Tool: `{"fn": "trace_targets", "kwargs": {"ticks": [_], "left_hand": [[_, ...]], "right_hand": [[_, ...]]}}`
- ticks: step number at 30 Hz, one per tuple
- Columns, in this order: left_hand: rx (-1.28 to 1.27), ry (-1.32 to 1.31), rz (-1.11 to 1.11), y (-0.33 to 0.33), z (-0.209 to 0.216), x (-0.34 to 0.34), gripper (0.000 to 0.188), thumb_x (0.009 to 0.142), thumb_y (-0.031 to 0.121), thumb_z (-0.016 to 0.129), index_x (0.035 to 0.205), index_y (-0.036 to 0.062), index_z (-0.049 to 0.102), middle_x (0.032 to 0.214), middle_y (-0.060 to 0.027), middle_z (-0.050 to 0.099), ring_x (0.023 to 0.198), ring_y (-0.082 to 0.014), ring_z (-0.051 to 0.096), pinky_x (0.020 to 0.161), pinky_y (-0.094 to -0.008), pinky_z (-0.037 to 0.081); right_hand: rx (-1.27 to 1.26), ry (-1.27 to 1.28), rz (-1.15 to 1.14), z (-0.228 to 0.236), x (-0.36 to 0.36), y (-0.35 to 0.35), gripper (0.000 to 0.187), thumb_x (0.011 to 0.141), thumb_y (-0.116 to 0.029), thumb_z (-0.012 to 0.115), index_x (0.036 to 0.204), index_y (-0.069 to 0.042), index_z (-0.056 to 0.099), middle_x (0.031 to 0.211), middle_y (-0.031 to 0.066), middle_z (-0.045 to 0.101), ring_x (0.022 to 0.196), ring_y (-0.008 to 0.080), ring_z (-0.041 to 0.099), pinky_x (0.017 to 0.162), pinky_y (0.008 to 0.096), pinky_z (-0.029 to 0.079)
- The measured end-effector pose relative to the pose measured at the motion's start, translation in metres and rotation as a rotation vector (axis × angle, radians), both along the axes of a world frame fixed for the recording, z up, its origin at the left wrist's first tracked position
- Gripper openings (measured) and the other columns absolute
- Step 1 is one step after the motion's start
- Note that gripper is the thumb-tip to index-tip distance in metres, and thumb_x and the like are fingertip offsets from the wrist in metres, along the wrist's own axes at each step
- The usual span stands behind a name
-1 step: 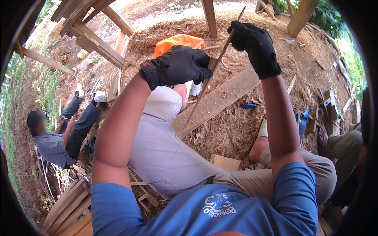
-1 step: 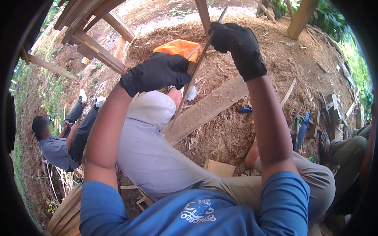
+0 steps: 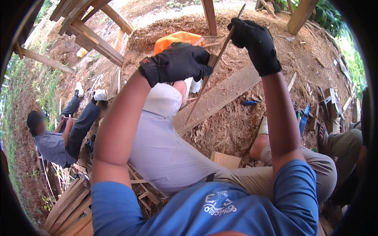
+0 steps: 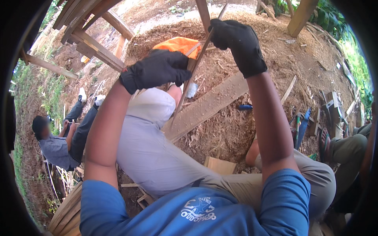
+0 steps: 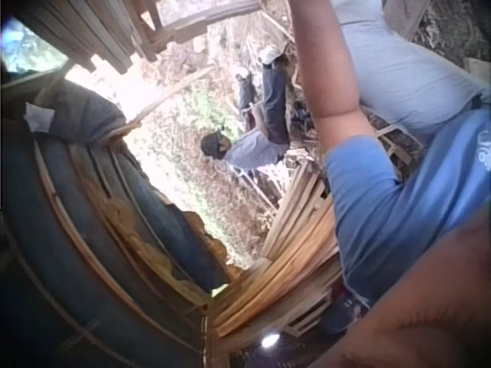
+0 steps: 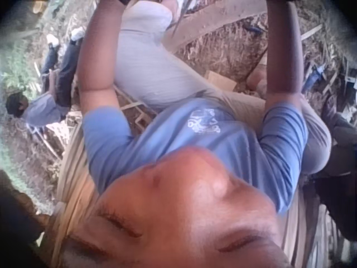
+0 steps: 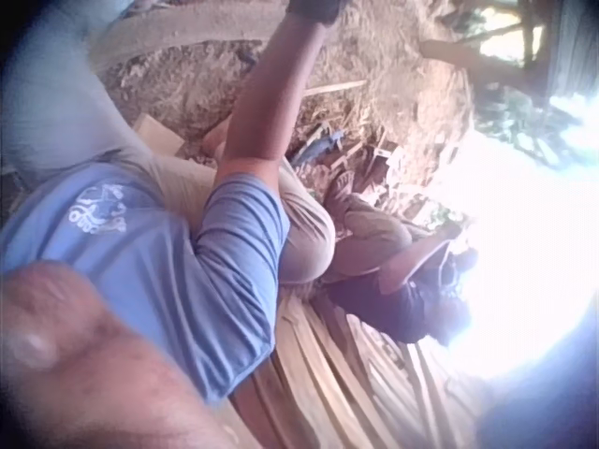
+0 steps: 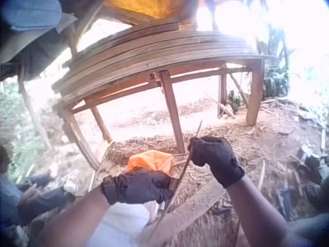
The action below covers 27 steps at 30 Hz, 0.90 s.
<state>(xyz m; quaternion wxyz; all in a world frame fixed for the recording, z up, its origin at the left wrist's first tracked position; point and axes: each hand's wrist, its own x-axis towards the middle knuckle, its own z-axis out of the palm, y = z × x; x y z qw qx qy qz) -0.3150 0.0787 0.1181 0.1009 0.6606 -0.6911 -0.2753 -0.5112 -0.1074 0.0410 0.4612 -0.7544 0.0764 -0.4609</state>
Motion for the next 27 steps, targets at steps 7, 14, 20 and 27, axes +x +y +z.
{"fn": "trace_targets", "kwargs": {"ticks": [7, 14, 20, 27], "left_hand": [[-0.059, -0.106, -0.056, 0.0, 0.004, -0.004, 0.029, 0.101, 0.032, 0.074, 0.105, 0.0031, 0.075, 0.089, -0.01, 0.076, 0.086, -0.023, 0.073, 0.083, -0.0394, 0.054], [-0.075, -0.1, -0.093, -0.004, 0.008, -0.005, 0.032, 0.099, 0.037, 0.074, 0.099, 0.0049, 0.073, 0.086, -0.0115, 0.076, 0.086, -0.0276, 0.073, 0.081, -0.0418, 0.054], [-0.009, -0.087, -0.051, -0.008, 0.003, -0.003, 0.034, 0.1, 0.036, 0.075, 0.093, 0.0036, 0.071, 0.086, -0.0094, 0.074, 0.084, -0.0216, 0.071, 0.077, -0.0387, 0.054], [-0.07, -0.018, -0.052, -0.005, -0.01, 0.001, 0.041, 0.1, 0.033, 0.079, 0.117, -0.0031, 0.075, 0.098, -0.0101, 0.078, 0.089, -0.0189, 0.074, 0.085, -0.0352, 0.059]], "right_hand": [[0.287, 0.032, 0.053, -0.01, -0.008, 0.007, 0.033, 0.112, -0.022, 0.059, 0.116, 0.008, 0.073, 0.092, 0.0033, 0.069, 0.077, 0.0081, 0.06, 0.07, 0.0252, 0.048], [-0.013, -0.004, -0.011, -0.017, -0.006, -0.006, 0.032, 0.112, -0.02, 0.058, 0.121, 0.008, 0.071, 0.097, 0.0037, 0.071, 0.081, 0.0089, 0.064, 0.073, 0.025, 0.051], [-0.002, 0.0, -0.053, -0.028, -0.003, -0.004, 0.019, 0.106, -0.012, 0.059, 0.102, 0.001, 0.073, 0.092, 0.0052, 0.072, 0.081, 0.0128, 0.067, 0.075, 0.0285, 0.054], [0.369, -0.009, -0.044, -0.003, -0.008, 0.017, 0.035, 0.111, -0.024, 0.056, 0.097, 0.004, 0.071, 0.076, 0.0012, 0.063, 0.068, 0.0086, 0.055, 0.063, 0.0269, 0.044]]}}
